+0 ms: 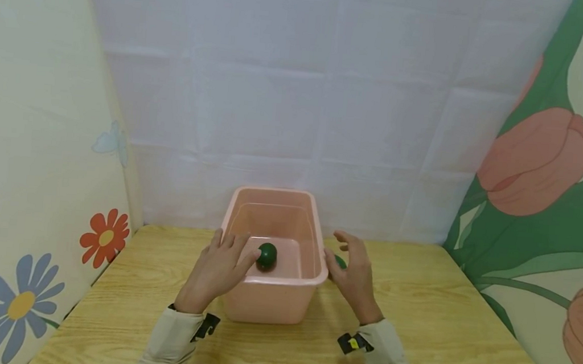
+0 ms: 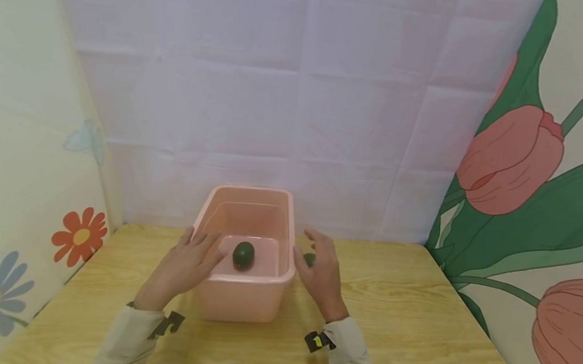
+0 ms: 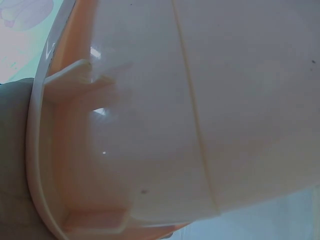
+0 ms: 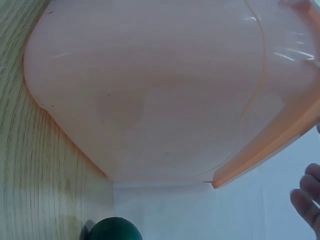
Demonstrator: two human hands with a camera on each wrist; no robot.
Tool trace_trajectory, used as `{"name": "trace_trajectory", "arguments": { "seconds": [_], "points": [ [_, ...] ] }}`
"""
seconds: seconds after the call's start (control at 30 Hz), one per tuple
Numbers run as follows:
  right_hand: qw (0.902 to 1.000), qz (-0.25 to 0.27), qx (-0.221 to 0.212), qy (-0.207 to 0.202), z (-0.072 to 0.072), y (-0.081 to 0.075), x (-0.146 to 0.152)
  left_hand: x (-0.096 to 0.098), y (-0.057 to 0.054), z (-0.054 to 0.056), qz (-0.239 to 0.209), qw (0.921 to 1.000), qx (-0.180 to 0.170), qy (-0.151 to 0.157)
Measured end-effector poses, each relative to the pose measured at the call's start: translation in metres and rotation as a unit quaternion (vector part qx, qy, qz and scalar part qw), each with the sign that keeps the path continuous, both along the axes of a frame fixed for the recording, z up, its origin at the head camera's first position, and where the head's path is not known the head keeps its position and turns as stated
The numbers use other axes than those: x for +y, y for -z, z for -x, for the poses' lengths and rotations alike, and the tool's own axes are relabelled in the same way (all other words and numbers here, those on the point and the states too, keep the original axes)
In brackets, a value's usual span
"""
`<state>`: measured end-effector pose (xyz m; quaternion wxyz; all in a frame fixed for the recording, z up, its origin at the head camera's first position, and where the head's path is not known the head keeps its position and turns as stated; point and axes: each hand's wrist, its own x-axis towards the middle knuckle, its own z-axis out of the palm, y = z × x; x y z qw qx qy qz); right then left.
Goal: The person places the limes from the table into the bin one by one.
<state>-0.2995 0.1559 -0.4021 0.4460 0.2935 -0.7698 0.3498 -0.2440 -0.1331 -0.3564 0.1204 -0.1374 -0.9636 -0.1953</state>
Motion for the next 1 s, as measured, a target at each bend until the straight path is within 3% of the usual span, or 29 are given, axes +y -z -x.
{"name": "trace_trajectory", "arguments": {
  "seconds": [0.5,0.8,1.0],
  "points": [
    [1.0000,-0.003,-0.004,0.008,0.0052,0.0046,0.0016,-0.0008,0.0019,0.0000,0.000,1.0000,-0.004,-0.004],
    [0.9998,-0.006,-0.014,0.015,0.0072,0.0074,0.0024,-0.0008,0.0019,0.0012,0.009,0.9997,0.018,0.010],
    [0.9997,-0.009,-0.015,0.020,0.0091,0.0094,0.0035,-0.0012,0.0021,0.0012,0.009,0.9998,0.015,0.008]
  ]
}}
